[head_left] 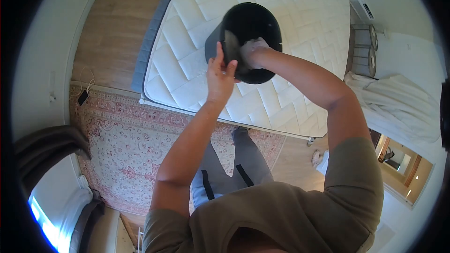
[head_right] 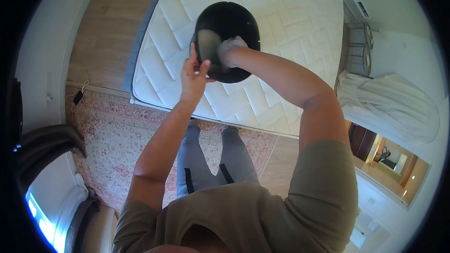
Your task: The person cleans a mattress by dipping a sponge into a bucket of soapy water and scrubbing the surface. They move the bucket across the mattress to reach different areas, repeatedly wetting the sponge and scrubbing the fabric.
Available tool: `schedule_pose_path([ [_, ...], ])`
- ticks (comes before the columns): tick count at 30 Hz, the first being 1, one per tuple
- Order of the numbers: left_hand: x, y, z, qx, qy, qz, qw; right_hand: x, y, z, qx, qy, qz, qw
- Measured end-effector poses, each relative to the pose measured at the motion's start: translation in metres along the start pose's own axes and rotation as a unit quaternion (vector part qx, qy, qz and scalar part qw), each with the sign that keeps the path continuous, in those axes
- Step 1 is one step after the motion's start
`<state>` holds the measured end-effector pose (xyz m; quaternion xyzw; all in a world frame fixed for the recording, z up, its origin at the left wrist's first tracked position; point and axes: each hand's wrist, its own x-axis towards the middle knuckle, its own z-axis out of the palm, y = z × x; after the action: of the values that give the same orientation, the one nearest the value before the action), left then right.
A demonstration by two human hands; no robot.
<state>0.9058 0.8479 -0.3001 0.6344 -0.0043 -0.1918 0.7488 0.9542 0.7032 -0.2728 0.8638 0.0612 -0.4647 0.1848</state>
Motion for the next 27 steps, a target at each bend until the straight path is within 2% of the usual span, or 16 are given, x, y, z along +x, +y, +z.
schedule_pose_path([
  [4, 0.001, 0.000, -0.002, -0.035, -0.008, -0.019, 0.999, -0.034, 0.009, -0.003, 0.083, -0.008, 0.012, 0.996],
  [6, 0.003, 0.004, -0.007, -0.050, -0.009, -0.047, 0.998, -0.059, 0.021, -0.007, 0.099, 0.058, 0.031, 0.993],
  [8, 0.004, 0.010, -0.010, -0.034, -0.002, -0.054, 0.998, -0.097, 0.047, 0.009, 0.249, 0.173, -0.031, 0.952],
  [9, 0.002, 0.011, -0.011, -0.024, 0.000, -0.058, 0.998, -0.107, 0.059, 0.029, 0.284, 0.277, -0.089, 0.914],
  [11, -0.003, 0.018, -0.010, 0.037, 0.012, -0.060, 0.997, -0.140, 0.077, 0.063, 0.318, 0.362, -0.119, 0.868],
  [15, -0.009, 0.017, -0.012, 0.070, 0.041, -0.044, 0.996, -0.150, 0.085, 0.185, 0.450, 0.396, -0.106, 0.793],
  [17, -0.014, -0.008, -0.022, 0.010, 0.123, -0.064, 0.990, -0.144, 0.070, 0.258, 0.586, 0.327, 0.045, 0.741],
  [18, -0.021, -0.025, -0.027, 0.028, 0.164, -0.094, 0.982, -0.133, 0.066, 0.296, 0.592, 0.326, 0.046, 0.735],
  [20, -0.033, -0.101, -0.065, 0.126, 0.172, -0.141, 0.967, -0.113, 0.050, 0.385, 0.594, 0.320, 0.150, 0.723],
  [21, -0.035, -0.166, -0.106, 0.350, 0.131, -0.118, 0.920, -0.101, 0.048, 0.440, 0.531, 0.351, 0.191, 0.747],
  [22, -0.039, -0.209, -0.135, 0.556, 0.083, -0.089, 0.822, -0.086, 0.045, 0.503, 0.465, 0.379, 0.228, 0.766],
  [23, -0.048, -0.217, -0.130, 0.565, 0.082, -0.093, 0.816, -0.058, 0.043, 0.578, 0.711, 0.382, 0.278, 0.521],
  [24, -0.061, -0.223, -0.114, 0.635, 0.052, -0.144, 0.758, -0.055, 0.048, 0.614, 0.558, 0.401, 0.363, 0.629],
  [25, -0.075, -0.229, -0.101, 0.696, 0.020, -0.195, 0.691, -0.034, 0.058, 0.651, 0.602, 0.278, 0.485, 0.570],
  [26, -0.085, -0.234, -0.091, 0.699, 0.019, -0.200, 0.686, -0.064, 0.061, 0.549, 0.295, 0.010, 0.494, 0.818],
  [27, -0.088, -0.239, -0.083, 0.695, 0.014, -0.188, 0.694, -0.027, 0.037, 0.553, 0.471, 0.182, 0.470, 0.724],
])
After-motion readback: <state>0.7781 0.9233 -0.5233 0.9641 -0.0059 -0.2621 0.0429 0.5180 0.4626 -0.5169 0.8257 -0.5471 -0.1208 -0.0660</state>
